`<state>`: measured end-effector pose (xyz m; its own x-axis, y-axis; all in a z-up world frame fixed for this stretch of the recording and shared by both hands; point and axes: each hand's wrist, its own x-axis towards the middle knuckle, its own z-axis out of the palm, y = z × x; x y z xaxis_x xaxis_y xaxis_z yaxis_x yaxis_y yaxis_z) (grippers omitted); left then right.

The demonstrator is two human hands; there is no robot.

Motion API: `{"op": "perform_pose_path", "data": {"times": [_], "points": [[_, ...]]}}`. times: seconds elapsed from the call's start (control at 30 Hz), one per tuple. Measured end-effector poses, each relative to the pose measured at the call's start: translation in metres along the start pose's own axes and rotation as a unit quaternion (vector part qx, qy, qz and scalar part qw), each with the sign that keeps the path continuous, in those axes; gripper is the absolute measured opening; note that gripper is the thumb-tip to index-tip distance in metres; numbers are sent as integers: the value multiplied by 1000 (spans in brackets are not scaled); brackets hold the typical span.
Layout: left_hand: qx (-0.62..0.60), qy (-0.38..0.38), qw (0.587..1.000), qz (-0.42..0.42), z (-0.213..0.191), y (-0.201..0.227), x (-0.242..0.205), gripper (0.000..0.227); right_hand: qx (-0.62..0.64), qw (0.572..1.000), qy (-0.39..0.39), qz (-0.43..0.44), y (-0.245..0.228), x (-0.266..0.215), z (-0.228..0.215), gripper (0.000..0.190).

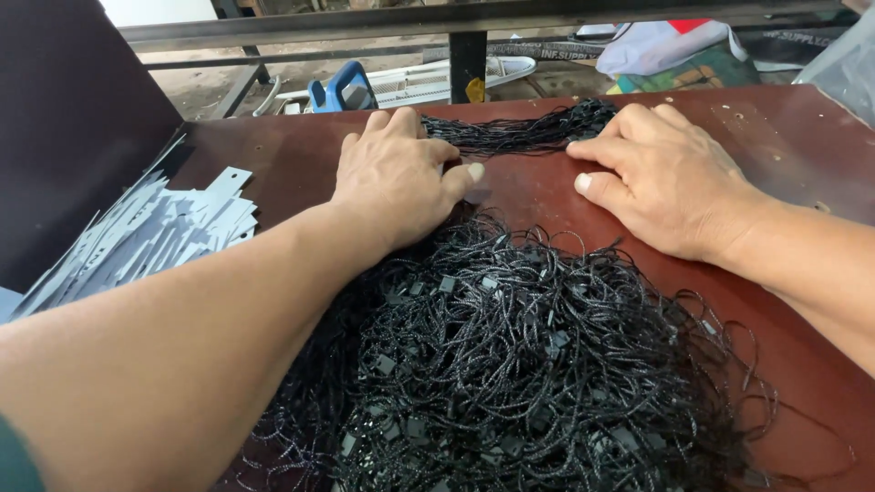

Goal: Untangling and organizing thin black cords from a large pile onto a table.

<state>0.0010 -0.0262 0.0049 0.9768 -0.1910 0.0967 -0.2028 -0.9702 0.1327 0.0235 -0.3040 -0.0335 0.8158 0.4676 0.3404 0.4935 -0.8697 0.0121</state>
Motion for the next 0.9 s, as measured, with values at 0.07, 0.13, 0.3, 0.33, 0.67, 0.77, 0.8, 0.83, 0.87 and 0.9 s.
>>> {"op": "perform_pose_path", "data": {"times": [0.07,0.13,0.3,0.33,0.67,0.77,0.8,0.83,0.87,0.9], "points": [[-1,-4,1000,-2,-1,-2,1,62,-9,1000,-5,1,1,2,1,49],[-2,-6,1000,-5,-7,-2,-4,63,-19,1000,-8,0,2,2,0,50],[-244,77,959,-120,-16,-29,-18,43,43,993,100,-44,0,-10,-2,33],[-243,81,959,-121,-18,-29,-25,43,42,993,103,-47,-4,-10,-6,33],[-232,51,946,-219,1,-30,-60,39,216,968,-84,93,-102,28,-51,28],[-229,75,948,-210,10,-37,-60,33,228,963,-113,90,-106,44,-34,24],[-237,92,948,-192,12,-41,-60,28,253,960,-97,72,-105,49,-24,19],[-237,95,946,-197,11,-42,-63,28,253,960,-98,67,-108,52,-23,19],[-255,99,943,-191,10,-42,-64,29,230,965,-111,53,-110,55,-22,21],[-273,103,939,-184,9,-41,-64,30,206,970,-125,39,-112,58,-21,23]]}}
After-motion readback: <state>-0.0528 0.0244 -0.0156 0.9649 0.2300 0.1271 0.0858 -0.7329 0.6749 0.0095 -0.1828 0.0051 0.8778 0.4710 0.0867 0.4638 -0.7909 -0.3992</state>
